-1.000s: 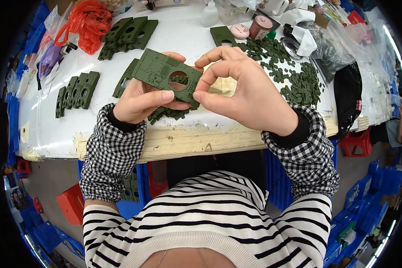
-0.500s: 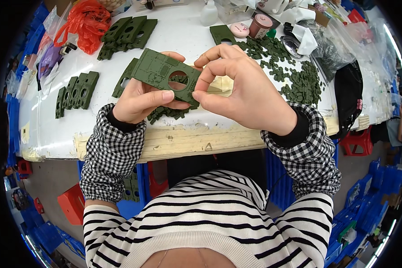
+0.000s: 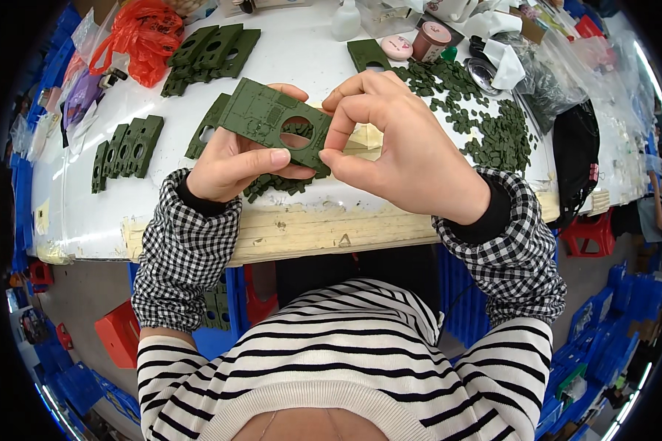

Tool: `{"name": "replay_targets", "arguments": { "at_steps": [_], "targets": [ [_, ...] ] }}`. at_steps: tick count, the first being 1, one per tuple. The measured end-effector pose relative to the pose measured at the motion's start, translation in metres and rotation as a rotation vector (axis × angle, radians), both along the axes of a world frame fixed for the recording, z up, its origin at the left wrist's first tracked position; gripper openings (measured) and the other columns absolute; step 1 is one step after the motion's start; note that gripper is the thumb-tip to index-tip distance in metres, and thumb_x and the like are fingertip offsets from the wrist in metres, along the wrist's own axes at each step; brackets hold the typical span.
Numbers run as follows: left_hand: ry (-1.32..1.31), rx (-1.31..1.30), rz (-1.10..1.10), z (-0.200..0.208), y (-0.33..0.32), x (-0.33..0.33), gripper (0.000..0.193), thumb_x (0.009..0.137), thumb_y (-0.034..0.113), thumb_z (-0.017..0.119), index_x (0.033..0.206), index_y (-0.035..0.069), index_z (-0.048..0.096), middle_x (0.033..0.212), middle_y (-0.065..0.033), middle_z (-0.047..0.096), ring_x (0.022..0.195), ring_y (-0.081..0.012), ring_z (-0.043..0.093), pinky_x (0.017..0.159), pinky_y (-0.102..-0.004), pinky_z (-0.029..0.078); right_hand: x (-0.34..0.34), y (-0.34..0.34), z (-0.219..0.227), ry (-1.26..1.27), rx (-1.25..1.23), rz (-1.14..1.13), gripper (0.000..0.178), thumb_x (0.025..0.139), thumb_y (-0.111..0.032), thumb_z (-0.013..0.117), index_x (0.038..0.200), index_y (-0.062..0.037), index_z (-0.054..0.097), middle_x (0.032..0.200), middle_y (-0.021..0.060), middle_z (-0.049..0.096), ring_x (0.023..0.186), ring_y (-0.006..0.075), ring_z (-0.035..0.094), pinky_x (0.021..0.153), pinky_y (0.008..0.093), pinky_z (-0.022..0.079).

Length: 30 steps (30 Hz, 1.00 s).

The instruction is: Manually assembling internal and external components of green toy tanks at a production workbench.

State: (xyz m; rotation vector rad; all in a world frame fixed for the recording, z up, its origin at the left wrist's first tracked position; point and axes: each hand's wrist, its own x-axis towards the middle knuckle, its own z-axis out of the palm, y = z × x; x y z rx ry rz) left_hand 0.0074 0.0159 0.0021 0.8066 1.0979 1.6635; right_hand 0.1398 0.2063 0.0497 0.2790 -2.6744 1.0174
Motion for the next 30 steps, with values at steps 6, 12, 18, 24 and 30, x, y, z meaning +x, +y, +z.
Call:
{"name": "replay_targets", "arguments": {
  "at_steps": [6,12,18,24,30],
  "targets": [
    [-0.016,0.007,-0.009,0.000,0.000,0.000,0.066,0.085,0.005,0.068,0.141,0.002,0.033,0.129,-0.0194,0.051,0.119,-0.0300,0.058,0.089,-0.0412,0.060,0.001,0.001,0.001,-0.009,-0.023,0.011,0.011,0.078,-0.011,0.073,0.080,-0.0060,0.063,0.106,0.0105,0.059,0.107,0.0269,0.054,0.094,0.0382,0.042],
    [-0.057,0.083,0.030,0.001,-0.001,0.000,0.064,0.087,0.004,0.064,0.142,0.002,0.031,0.134,-0.0221,0.049,0.119,-0.0303,0.058,0.092,-0.0409,0.058,0.005,-0.004,0.002,0.097,-0.035,-0.035,0.018,0.075,-0.012,0.077,0.089,-0.0076,0.067,0.110,0.0091,0.060,0.108,0.0273,0.053,0.093,0.0387,0.042],
    [-0.049,0.129,0.048,0.002,0.001,0.001,0.066,0.088,0.006,0.061,0.145,0.005,0.028,0.145,-0.0284,0.039,0.125,-0.0354,0.054,0.097,-0.0440,0.054,0.010,-0.018,-0.007,0.322,0.129,-0.197,0.028,0.066,-0.007,0.082,0.091,-0.0086,0.070,0.106,0.0079,0.061,0.104,0.0280,0.053,0.087,0.0387,0.044],
    [-0.038,0.167,0.063,0.000,0.002,0.001,0.065,0.088,0.005,0.060,0.145,0.007,0.028,0.146,-0.0287,0.038,0.125,-0.0355,0.054,0.099,-0.0445,0.053,0.010,-0.023,-0.010,0.401,0.222,-0.227,0.026,0.066,-0.004,0.081,0.090,-0.0094,0.072,0.102,0.0059,0.060,0.100,0.0261,0.053,0.084,0.0373,0.044],
    [-0.033,0.171,0.092,0.000,0.002,0.002,0.065,0.088,0.006,0.061,0.144,0.008,0.028,0.146,-0.0279,0.038,0.126,-0.0348,0.053,0.099,-0.0451,0.053,0.008,-0.029,-0.013,0.407,0.131,-0.289,0.027,0.067,-0.003,0.080,0.091,-0.0097,0.073,0.098,0.0051,0.060,0.097,0.0251,0.053,0.083,0.0365,0.043]
  ]
}}
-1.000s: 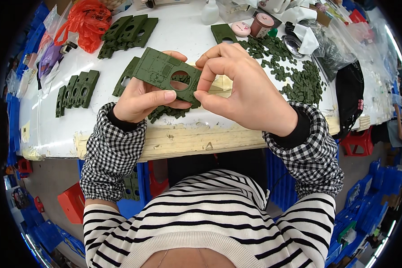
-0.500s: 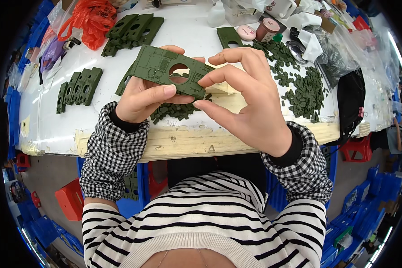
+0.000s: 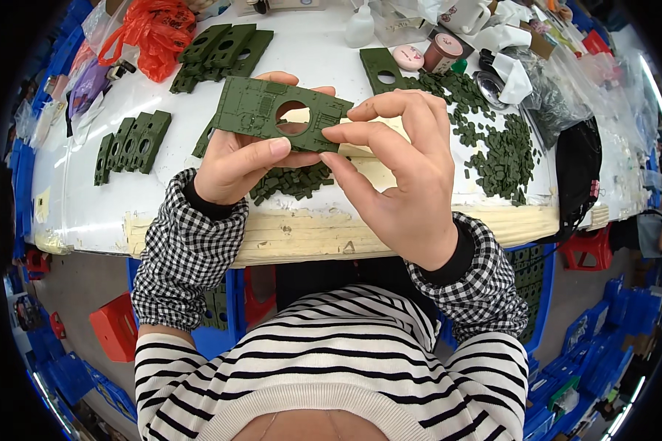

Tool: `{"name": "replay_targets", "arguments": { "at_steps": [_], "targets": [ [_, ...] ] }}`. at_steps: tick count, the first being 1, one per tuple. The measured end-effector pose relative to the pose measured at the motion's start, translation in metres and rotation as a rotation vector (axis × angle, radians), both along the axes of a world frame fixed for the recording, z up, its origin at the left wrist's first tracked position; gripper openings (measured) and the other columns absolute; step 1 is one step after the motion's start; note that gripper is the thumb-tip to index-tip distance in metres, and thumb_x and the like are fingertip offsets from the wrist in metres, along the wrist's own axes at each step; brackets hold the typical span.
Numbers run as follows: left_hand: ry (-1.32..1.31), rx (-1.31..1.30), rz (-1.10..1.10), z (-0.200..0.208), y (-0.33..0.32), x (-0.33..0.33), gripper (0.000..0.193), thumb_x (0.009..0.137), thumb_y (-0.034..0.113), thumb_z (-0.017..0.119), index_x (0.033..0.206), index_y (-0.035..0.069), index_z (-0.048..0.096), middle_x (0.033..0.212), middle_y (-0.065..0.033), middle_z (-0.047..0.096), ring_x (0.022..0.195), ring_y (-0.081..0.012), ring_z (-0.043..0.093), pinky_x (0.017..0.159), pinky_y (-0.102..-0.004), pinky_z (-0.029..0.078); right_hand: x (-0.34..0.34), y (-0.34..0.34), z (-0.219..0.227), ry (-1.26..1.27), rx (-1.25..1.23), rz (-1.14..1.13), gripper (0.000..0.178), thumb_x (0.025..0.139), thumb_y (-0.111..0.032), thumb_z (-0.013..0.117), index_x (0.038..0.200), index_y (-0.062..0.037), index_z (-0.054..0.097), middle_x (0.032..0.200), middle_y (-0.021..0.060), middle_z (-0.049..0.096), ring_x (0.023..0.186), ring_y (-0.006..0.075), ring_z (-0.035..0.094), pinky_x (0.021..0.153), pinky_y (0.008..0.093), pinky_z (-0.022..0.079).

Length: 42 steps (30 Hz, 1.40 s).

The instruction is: Manually assembling internal and external components of green toy tanks at a production workbench.

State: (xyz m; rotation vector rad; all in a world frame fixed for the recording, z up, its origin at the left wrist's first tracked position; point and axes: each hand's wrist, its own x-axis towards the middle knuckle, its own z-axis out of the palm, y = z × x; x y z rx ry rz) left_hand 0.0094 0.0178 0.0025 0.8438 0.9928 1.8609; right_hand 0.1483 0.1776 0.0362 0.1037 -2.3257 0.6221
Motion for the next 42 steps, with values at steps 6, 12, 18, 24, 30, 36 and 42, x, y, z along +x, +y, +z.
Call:
{"name": "replay_targets", "arguments": {
  "at_steps": [6,12,18,24,30,36,42],
  "targets": [
    [0.010,0.019,0.029,0.000,0.000,0.001,0.064,0.088,0.006,0.060,0.144,0.008,0.029,0.146,-0.0276,0.038,0.127,-0.0345,0.053,0.100,-0.0454,0.053,-0.003,-0.003,-0.003,0.043,0.009,-0.025,0.027,0.067,-0.003,0.080,0.092,-0.0094,0.073,0.097,0.0053,0.061,0.097,0.0256,0.053,0.084,0.0376,0.044],
    [0.039,0.021,0.035,-0.003,0.002,0.001,0.063,0.089,0.006,0.059,0.144,0.008,0.028,0.146,-0.0278,0.038,0.127,-0.0351,0.052,0.100,-0.0462,0.052,-0.002,-0.003,-0.005,0.055,0.083,-0.037,0.024,0.068,-0.003,0.079,0.091,-0.0093,0.073,0.094,0.0052,0.061,0.096,0.0272,0.054,0.091,0.0446,0.045],
    [0.023,0.022,0.037,-0.003,0.003,0.002,0.063,0.088,0.004,0.058,0.144,0.008,0.028,0.146,-0.0281,0.038,0.127,-0.0354,0.052,0.100,-0.0472,0.052,-0.002,-0.004,-0.006,0.066,0.097,-0.043,0.024,0.069,-0.003,0.079,0.091,-0.0095,0.072,0.094,0.0051,0.061,0.095,0.0273,0.055,0.092,0.0463,0.046],
    [-0.043,0.013,-0.046,0.000,-0.001,-0.001,0.068,0.087,0.008,0.061,0.146,0.007,0.025,0.144,-0.0288,0.040,0.124,-0.0382,0.055,0.100,-0.0512,0.051,0.002,0.004,-0.006,0.026,0.000,0.097,0.044,0.068,-0.006,0.082,0.108,-0.0073,0.065,0.101,0.0085,0.060,0.095,0.0267,0.055,0.086,0.0399,0.046],
    [-0.058,0.032,-0.321,-0.007,-0.004,-0.006,0.078,0.093,0.033,0.060,0.150,0.000,0.018,0.144,-0.0281,0.040,0.119,-0.0410,0.056,0.096,-0.0556,0.052,0.005,0.013,0.000,0.013,-0.346,0.178,0.039,0.084,-0.015,0.075,0.117,-0.0002,0.059,0.104,0.0111,0.060,0.094,0.0221,0.057,0.084,0.0331,0.047],
    [-0.186,0.023,-0.521,-0.009,-0.007,0.002,0.065,0.104,0.041,0.039,0.151,-0.001,0.023,0.131,-0.0234,0.052,0.122,-0.0313,0.055,0.095,-0.0476,0.054,-0.008,0.013,0.003,-0.173,-0.704,0.217,0.035,0.099,-0.019,0.058,0.125,0.0031,0.058,0.099,0.0074,0.067,0.090,0.0117,0.060,0.085,0.0269,0.048],
    [-0.146,-0.054,-0.596,-0.006,-0.009,0.000,0.064,0.104,0.043,0.038,0.149,-0.001,0.027,0.128,-0.0225,0.054,0.116,-0.0298,0.059,0.093,-0.0475,0.055,-0.013,0.014,0.003,-0.295,-0.791,0.281,0.026,0.096,-0.013,0.061,0.115,0.0044,0.064,0.093,0.0048,0.068,0.083,0.0088,0.062,0.079,0.0245,0.050]
  ]
}}
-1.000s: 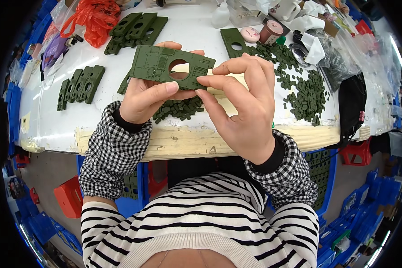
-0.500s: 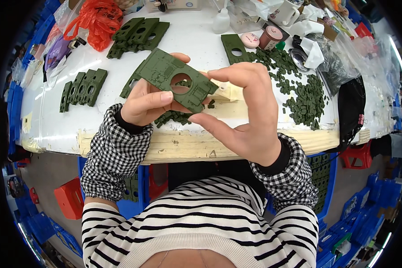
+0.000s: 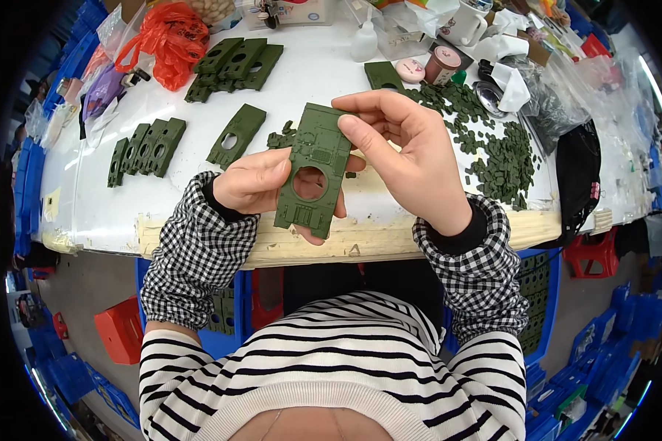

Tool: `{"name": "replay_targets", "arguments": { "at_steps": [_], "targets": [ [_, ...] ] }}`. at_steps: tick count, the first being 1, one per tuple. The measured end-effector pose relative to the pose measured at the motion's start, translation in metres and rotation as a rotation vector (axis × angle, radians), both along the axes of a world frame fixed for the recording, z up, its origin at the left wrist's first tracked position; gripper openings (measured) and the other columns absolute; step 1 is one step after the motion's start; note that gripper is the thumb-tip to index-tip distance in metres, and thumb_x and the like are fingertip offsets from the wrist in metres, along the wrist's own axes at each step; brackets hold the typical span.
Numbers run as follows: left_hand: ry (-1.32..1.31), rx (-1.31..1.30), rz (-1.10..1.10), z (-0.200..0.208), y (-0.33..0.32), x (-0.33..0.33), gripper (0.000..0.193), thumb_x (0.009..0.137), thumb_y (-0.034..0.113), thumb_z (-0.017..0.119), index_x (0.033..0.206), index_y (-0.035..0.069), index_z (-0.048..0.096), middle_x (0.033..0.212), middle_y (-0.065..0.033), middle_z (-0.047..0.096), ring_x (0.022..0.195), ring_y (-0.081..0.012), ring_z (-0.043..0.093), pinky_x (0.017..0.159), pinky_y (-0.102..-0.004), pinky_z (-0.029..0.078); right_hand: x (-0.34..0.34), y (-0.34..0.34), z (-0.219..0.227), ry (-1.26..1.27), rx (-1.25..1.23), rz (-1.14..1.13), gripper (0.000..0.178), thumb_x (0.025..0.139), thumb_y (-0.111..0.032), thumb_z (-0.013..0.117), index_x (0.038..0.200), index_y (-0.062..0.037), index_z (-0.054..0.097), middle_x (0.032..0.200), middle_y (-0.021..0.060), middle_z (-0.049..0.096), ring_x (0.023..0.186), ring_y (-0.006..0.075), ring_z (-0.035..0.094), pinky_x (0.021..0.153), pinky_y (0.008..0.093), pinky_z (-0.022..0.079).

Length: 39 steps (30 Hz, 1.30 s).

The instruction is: Manually assembling internal and external components of green toy tanks at a production workbench.

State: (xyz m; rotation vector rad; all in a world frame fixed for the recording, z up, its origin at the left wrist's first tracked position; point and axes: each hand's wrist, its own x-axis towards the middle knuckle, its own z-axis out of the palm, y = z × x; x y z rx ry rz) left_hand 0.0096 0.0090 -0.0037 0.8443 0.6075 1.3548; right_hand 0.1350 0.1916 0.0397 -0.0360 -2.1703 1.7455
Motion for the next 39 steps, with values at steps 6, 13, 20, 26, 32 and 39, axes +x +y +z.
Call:
{"name": "replay_targets", "arguments": {
  "at_steps": [6,13,20,26,32,39],
  "targets": [
    [0.064,0.003,0.012,0.004,0.001,0.002,0.063,0.104,0.044,0.037,0.148,0.000,0.030,0.127,-0.0210,0.055,0.115,-0.0280,0.060,0.093,-0.0442,0.055,0.002,-0.001,0.002,0.005,-0.120,0.025,0.024,0.095,-0.009,0.062,0.114,0.0047,0.064,0.098,0.0067,0.069,0.088,0.0099,0.063,0.080,0.0240,0.051],
    [0.093,-0.002,0.039,0.007,-0.001,0.003,0.061,0.105,0.042,0.037,0.149,0.001,0.029,0.130,-0.0177,0.054,0.119,-0.0266,0.057,0.096,-0.0437,0.053,0.003,-0.006,0.004,0.049,-0.050,-0.044,0.023,0.096,-0.010,0.062,0.113,0.0046,0.064,0.099,0.0067,0.067,0.092,0.0117,0.062,0.083,0.0264,0.050],
    [0.087,0.088,0.391,0.001,0.007,0.000,0.082,0.094,0.035,0.064,0.154,0.007,0.015,0.144,-0.0229,0.042,0.129,-0.0321,0.051,0.101,-0.0458,0.050,0.027,-0.017,0.012,0.325,0.641,-0.308,0.026,0.073,-0.008,0.081,0.094,-0.0031,0.067,0.087,0.0075,0.060,0.082,0.0219,0.056,0.073,0.0317,0.045],
    [0.063,0.173,0.482,-0.005,0.010,0.002,0.075,0.090,0.023,0.070,0.149,0.013,0.024,0.149,-0.0235,0.035,0.134,-0.0329,0.046,0.104,-0.0472,0.048,0.030,-0.036,-0.003,0.373,0.822,-0.415,0.032,0.063,-0.010,0.088,0.089,-0.0080,0.069,0.082,0.0038,0.058,0.079,0.0238,0.053,0.069,0.0344,0.043],
    [0.083,0.215,0.509,-0.007,0.011,0.001,0.071,0.089,0.014,0.071,0.146,0.015,0.029,0.149,-0.0241,0.034,0.135,-0.0329,0.044,0.104,-0.0472,0.049,0.025,-0.036,-0.011,0.396,0.800,-0.451,0.028,0.065,-0.005,0.085,0.088,-0.0078,0.070,0.080,0.0035,0.059,0.077,0.0235,0.053,0.067,0.0342,0.043],
    [0.124,0.281,0.515,-0.008,0.015,0.001,0.067,0.089,0.010,0.069,0.143,0.014,0.030,0.149,-0.0250,0.035,0.133,-0.0319,0.047,0.105,-0.0455,0.049,0.026,-0.034,-0.014,0.412,0.846,-0.473,0.028,0.065,-0.005,0.085,0.089,-0.0078,0.071,0.080,0.0033,0.059,0.077,0.0240,0.053,0.069,0.0349,0.045]
  ]
}}
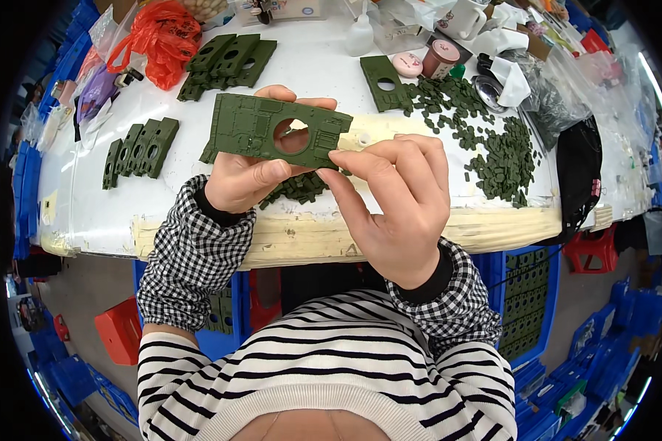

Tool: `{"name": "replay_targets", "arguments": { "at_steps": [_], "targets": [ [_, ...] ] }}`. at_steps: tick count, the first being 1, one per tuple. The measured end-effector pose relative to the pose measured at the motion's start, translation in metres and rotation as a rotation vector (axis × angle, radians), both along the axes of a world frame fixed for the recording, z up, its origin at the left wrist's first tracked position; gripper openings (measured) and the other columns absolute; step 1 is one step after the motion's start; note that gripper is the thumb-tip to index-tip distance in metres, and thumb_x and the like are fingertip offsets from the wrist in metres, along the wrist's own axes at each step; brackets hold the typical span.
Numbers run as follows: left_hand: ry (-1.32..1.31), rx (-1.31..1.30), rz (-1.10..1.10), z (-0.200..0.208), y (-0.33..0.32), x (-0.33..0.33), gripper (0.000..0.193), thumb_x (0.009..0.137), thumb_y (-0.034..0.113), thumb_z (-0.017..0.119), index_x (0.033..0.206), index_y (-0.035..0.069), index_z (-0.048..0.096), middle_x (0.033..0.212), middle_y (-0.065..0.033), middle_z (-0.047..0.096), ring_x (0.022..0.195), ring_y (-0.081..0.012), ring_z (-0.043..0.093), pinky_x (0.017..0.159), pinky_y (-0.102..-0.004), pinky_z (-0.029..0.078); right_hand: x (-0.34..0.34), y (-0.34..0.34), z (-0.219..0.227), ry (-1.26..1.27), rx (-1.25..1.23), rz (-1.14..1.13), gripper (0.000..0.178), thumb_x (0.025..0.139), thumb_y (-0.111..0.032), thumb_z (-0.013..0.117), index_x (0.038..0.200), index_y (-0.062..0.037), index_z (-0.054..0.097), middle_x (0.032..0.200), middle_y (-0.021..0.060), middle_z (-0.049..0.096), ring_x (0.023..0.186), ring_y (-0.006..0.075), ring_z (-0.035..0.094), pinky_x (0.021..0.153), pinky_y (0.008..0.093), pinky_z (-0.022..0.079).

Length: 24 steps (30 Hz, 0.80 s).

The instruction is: Manually assembling internal and external components of green toy tanks at a production workbench.

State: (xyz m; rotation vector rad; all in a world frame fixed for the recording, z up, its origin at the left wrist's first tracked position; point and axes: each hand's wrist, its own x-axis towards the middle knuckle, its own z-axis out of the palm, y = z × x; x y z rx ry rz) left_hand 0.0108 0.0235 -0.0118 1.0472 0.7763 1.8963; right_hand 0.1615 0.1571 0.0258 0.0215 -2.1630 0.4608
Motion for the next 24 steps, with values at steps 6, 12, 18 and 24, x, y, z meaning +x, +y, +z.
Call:
{"name": "replay_targets", "arguments": {
  "at_steps": [6,12,18,24],
  "targets": [
    [0.056,0.016,0.029,-0.0034,0.0014,-0.0019,0.067,0.089,0.010,0.070,0.142,0.012,0.030,0.148,-0.0262,0.035,0.132,-0.0330,0.047,0.104,-0.0453,0.049,-0.0009,0.0003,-0.0004,-0.007,0.000,0.000,0.028,0.065,-0.005,0.084,0.090,-0.0078,0.072,0.081,0.0032,0.060,0.077,0.0242,0.054,0.069,0.0352,0.045],
    [0.072,0.021,0.042,-0.0050,0.0024,-0.0010,0.066,0.089,0.010,0.070,0.142,0.011,0.031,0.146,-0.0269,0.036,0.132,-0.0336,0.047,0.105,-0.0464,0.049,-0.0010,0.0004,-0.0014,-0.008,-0.019,0.002,0.027,0.066,-0.005,0.084,0.089,-0.0068,0.071,0.081,0.0035,0.060,0.077,0.0240,0.055,0.068,0.0344,0.045],
    [0.085,0.013,0.057,-0.0048,0.0020,-0.0011,0.067,0.088,0.008,0.070,0.142,0.011,0.031,0.146,-0.0268,0.037,0.132,-0.0346,0.047,0.105,-0.0471,0.049,-0.0016,0.0008,-0.0012,-0.005,-0.007,0.001,0.026,0.066,-0.004,0.083,0.089,-0.0061,0.071,0.080,0.0038,0.060,0.077,0.0231,0.056,0.066,0.0340,0.045],
    [0.069,-0.010,0.051,-0.0036,0.0024,0.0004,0.068,0.088,0.006,0.069,0.142,0.012,0.029,0.147,-0.0262,0.036,0.132,-0.0346,0.047,0.104,-0.0477,0.049,-0.0011,0.0008,-0.0023,-0.001,-0.023,0.005,0.026,0.066,-0.003,0.083,0.089,-0.0050,0.072,0.079,0.0048,0.061,0.074,0.0228,0.057,0.064,0.0331,0.046]
  ]
}}
